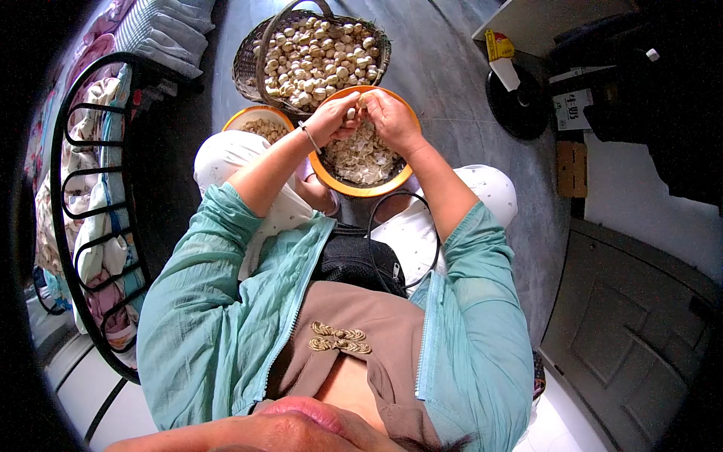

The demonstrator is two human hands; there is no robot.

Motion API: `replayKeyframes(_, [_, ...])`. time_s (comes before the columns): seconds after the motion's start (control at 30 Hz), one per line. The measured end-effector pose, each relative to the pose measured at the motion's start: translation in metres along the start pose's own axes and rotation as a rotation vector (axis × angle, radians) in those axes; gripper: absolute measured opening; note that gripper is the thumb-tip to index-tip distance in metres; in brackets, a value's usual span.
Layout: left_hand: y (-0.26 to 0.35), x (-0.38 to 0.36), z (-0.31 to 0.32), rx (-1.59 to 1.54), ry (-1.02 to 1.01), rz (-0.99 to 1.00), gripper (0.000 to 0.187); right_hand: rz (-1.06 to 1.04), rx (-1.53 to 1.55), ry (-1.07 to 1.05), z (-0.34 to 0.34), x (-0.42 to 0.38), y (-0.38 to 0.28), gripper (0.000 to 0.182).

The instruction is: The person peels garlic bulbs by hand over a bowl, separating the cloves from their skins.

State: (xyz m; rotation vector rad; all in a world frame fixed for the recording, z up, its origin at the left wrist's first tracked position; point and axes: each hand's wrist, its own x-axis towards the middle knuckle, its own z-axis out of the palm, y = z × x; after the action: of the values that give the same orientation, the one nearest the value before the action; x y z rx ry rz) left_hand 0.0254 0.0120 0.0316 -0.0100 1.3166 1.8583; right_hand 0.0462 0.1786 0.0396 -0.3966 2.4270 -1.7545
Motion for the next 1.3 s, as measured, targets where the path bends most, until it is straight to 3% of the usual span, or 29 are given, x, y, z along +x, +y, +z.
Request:
replayKeyframes(0.37, [0.003,-0.002,0.002,-0.081,-0.023,0.007,0.032,-0.094,0.073,0.118,0.005,0.001,0.004,0.026])
replayKeyframes(0.43, [0.004,-0.003,0.002,-0.104,-0.060,0.019,0.030,0.052,0.358,0.059,0.005,0.003,0.009,0.025])
replayKeyframes(0.47, [0.004,-0.004,0.002,-0.137,-0.073,0.027,0.030,0.052,0.357,0.059,0.002,0.002,0.011,0.025])
replayKeyframes(0.53, [0.004,-0.004,0.002,-0.170,-0.085,0.037,0.030,0.102,0.108,0.046,-0.003,0.002,0.001,0.024])
replayKeyframes(0.63, [0.001,-0.002,0.000,-0.190,-0.129,0.041,0.028,-0.083,0.018,0.095,0.002,0.000,-0.007,0.023])
replayKeyframes(0.77, [-0.003,0.000,0.001,-0.045,-0.037,0.082,0.026,-0.116,-0.063,0.151,0.006,-0.002,-0.010,0.024])
replayKeyframes(0.87, [-0.001,-0.002,0.001,-0.022,-0.053,0.086,0.028,-0.021,0.027,0.157,0.007,-0.001,-0.003,0.024])
replayKeyframes(0.93, [0.000,-0.001,0.000,-0.008,-0.065,0.072,0.029,0.174,0.422,0.126,0.008,0.002,0.001,0.024])
replayKeyframes(1.03, [0.001,0.001,0.000,-0.061,-0.082,0.024,0.029,0.301,0.656,0.081,-0.001,0.000,-0.003,0.024])
replayKeyframes(1.2, [0.002,-0.001,0.002,-0.122,-0.032,0.028,0.031,0.184,0.491,0.074,-0.001,0.004,-0.007,0.022])
replayKeyframes(1.27, [0.001,-0.001,0.002,-0.069,-0.024,0.055,0.031,0.044,0.020,0.014,-0.002,0.004,0.003,0.021])
replayKeyframes(1.3, [0.000,-0.001,0.001,-0.016,-0.016,0.083,0.030,0.044,0.020,0.014,-0.001,0.003,-0.001,0.021])
